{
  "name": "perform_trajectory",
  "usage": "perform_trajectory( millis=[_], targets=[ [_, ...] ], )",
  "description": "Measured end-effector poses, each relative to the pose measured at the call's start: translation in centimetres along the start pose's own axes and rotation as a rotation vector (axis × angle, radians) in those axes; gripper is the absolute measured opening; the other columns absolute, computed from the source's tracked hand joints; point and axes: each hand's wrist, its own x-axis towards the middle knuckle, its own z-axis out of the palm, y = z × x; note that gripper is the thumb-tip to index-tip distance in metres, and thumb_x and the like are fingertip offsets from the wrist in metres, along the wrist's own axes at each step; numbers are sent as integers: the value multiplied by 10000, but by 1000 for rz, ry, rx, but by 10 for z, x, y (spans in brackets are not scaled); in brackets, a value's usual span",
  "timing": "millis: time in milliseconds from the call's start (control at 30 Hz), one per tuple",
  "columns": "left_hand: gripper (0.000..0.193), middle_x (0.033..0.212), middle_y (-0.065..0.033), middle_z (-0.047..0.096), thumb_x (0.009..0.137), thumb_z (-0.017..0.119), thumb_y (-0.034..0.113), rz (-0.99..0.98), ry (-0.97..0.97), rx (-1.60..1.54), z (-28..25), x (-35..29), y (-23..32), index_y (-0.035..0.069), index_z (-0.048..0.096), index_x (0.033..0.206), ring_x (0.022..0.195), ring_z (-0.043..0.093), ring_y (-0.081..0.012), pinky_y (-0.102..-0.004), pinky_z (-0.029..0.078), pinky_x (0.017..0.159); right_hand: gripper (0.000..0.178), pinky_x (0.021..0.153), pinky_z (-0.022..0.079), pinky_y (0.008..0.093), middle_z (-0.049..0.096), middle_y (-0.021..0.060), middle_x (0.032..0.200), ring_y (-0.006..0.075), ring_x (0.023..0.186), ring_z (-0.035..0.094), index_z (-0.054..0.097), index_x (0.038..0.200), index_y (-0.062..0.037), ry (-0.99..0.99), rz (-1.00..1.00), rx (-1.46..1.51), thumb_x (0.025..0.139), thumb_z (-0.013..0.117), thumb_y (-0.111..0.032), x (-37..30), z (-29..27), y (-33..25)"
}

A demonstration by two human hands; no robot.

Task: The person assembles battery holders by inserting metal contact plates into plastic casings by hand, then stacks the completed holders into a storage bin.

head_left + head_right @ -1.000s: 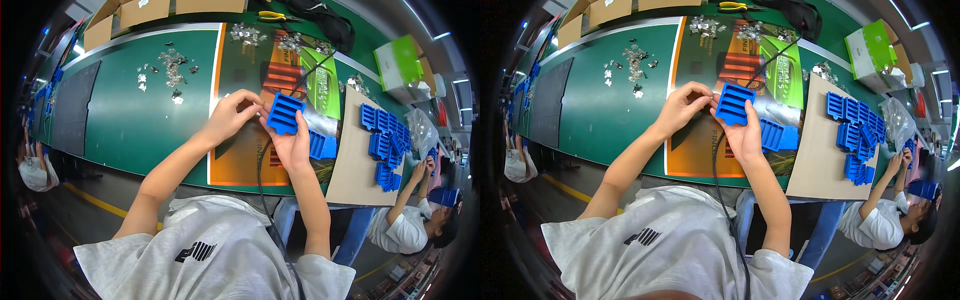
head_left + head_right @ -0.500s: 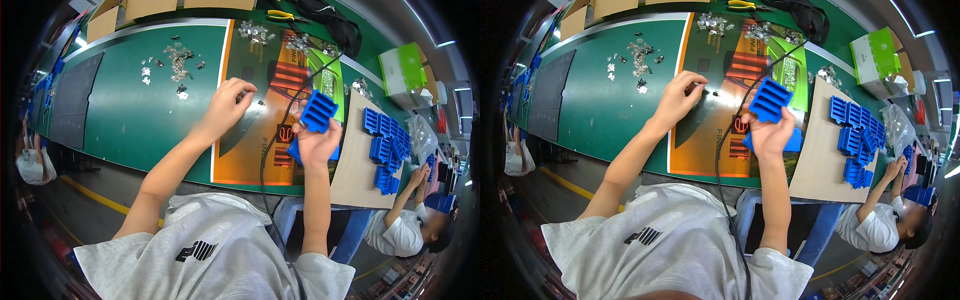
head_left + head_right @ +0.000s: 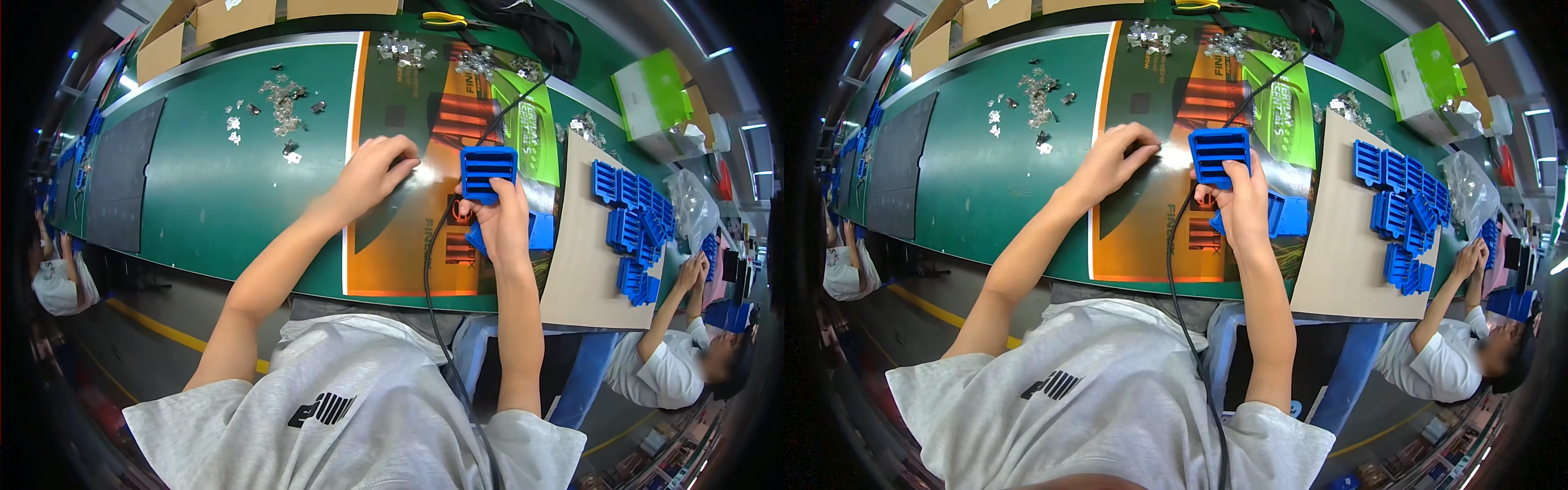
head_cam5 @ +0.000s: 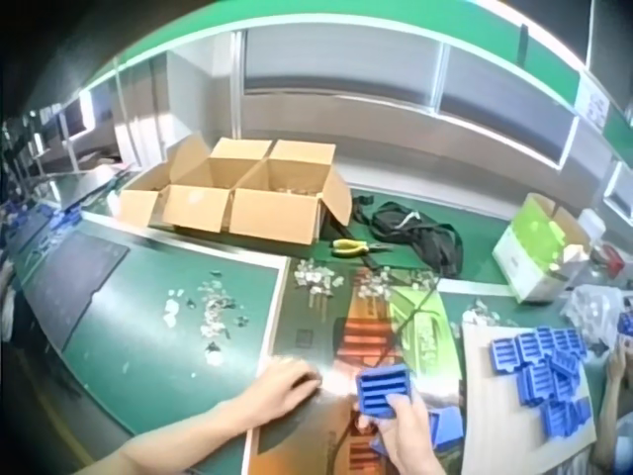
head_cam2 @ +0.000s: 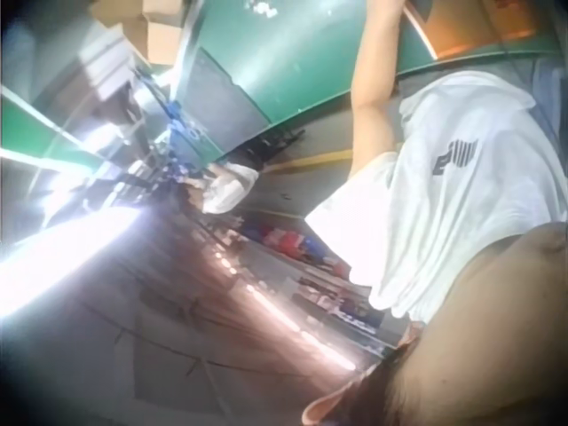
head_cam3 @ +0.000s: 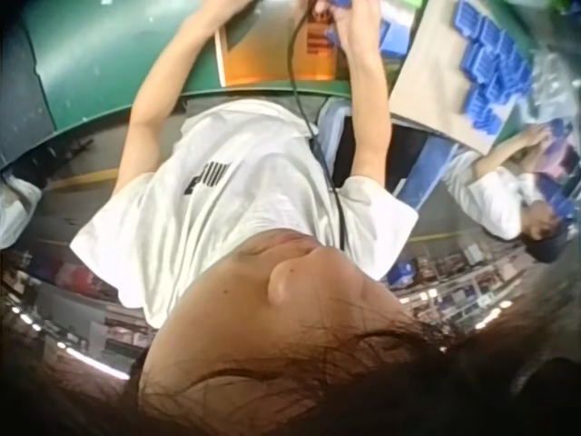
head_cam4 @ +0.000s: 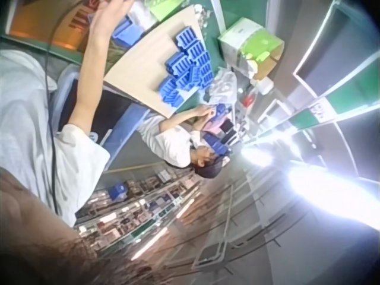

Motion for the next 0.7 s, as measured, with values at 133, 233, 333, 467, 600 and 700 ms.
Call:
perform_trajectory(
  millis=[133, 233, 333, 467, 600, 700],
  targets=[
    [98, 892, -84, 638, 899, 592, 84, -118, 29, -446, -7, -6, 3, 18, 522, 919, 844, 659, -165, -293, 502, 762, 306, 578, 509, 333, 573, 165, 1006, 236, 812, 605, 382, 1174, 12, -80, 57, 167, 909, 442, -129, -3, 0, 0],
    [103, 891, -91, 632, 898, 591, 65, -105, 41, -508, -10, -6, 9, 9, 505, 912, 890, 655, -179, -293, 509, 774, 298, 572, 501, 329, 576, 159, 1000, 223, 788, 597, 391, 1166, 13, -73, 64, 62, 907, 451, -121, -1, -5, 7],
    [87, 897, -99, 634, 896, 587, 48, -104, 78, -547, -12, -6, 12, 11, 512, 919, 909, 652, -187, -292, 512, 780, 254, 582, 493, 314, 582, 148, 965, 207, 760, 585, 434, 1135, 1, -98, 87, 90, 919, 460, -129, 1, -5, 8],
    [80, 884, -71, 660, 872, 615, 50, -16, 172, -485, -8, -8, 13, 10, 570, 925, 786, 642, -141, -266, 499, 723, 281, 703, 510, 348, 597, 173, 1015, 234, 836, 608, 477, 1132, 23, -375, 127, 310, 955, 401, -181, 7, -19, 15],
    [116, 878, -76, 638, 814, 642, 14, 115, 117, -297, 1, -14, 12, 24, 597, 921, 782, 614, -209, -308, 485, 690, 446, 919, 457, 407, 552, 232, 1207, 340, 1121, 549, 481, 1204, 81, -138, 231, 206, 955, 347, -264, -4, 9, 17],
    [157, 879, -112, 613, 789, 627, -17, 303, 83, -136, -4, -10, 14, 37, 597, 934, 809, 593, -300, -358, 485, 719, 447, 979, 436, 435, 532, 242, 1228, 357, 1135, 537, 460, 1227, 90, -134, 257, 268, 954, 348, -246, -4, 11, 15]
  ],
)
